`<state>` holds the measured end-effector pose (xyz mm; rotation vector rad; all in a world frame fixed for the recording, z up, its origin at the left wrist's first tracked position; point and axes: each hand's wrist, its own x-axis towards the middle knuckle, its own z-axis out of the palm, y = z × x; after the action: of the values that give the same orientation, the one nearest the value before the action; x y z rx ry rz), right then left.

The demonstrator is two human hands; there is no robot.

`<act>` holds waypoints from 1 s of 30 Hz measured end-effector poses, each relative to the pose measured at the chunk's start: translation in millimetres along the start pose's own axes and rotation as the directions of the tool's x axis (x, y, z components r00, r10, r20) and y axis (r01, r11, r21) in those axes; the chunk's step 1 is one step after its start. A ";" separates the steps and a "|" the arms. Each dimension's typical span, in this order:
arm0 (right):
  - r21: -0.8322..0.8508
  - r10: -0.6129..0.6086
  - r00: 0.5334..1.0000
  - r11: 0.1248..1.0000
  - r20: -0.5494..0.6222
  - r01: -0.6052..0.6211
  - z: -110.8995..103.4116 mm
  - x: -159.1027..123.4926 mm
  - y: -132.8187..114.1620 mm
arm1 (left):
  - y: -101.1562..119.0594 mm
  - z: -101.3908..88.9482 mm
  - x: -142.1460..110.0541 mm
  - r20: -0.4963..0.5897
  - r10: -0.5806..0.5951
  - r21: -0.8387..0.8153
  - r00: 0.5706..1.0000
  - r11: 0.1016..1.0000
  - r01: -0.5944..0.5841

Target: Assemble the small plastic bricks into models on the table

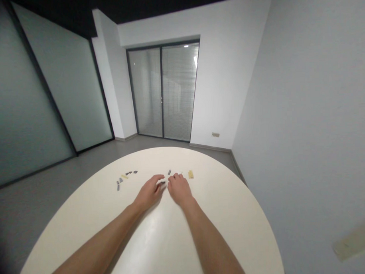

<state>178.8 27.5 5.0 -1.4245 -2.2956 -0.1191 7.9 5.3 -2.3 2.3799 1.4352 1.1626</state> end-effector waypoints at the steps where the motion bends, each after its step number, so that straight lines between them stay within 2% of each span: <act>1: 0.029 -0.026 1.000 0.999 -0.003 0.026 -0.1 -2.7 3.1 | -2.0 0.4 -0.1 -0.032 -0.023 0.020 0.999 1.000 0.023; 4: 0.163 -0.063 0.997 0.984 -0.048 0.070 0.3 -11.9 11.3 | -5.4 0.8 -1.0 -0.023 -0.062 0.125 0.998 0.990 0.064; 8: 0.237 -0.070 0.995 0.968 -0.071 0.085 0.5 -20.2 12.9 | -0.3 -3.5 -2.0 0.068 -0.079 0.174 0.995 0.982 0.066; 16: 0.264 -0.069 0.996 0.961 -0.053 0.080 -2.5 -25.1 8.0 | 14.0 -15.2 -0.9 0.132 -0.055 0.209 0.990 0.978 0.027; 25: 0.263 -0.056 0.998 0.963 0.000 0.054 -13.2 -24.5 2.7 | 8.9 -8.8 -3.5 0.187 -0.076 0.148 0.979 0.988 0.048; 30: 0.275 -0.027 1.000 0.961 -0.008 0.028 -13.5 -24.0 1.9 | 6.4 -7.8 -3.5 0.187 -0.072 0.154 0.980 0.987 0.043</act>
<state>193.8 4.3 7.2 -1.2486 -2.2260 0.1827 6.4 -3.0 4.2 2.4495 1.5635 0.8127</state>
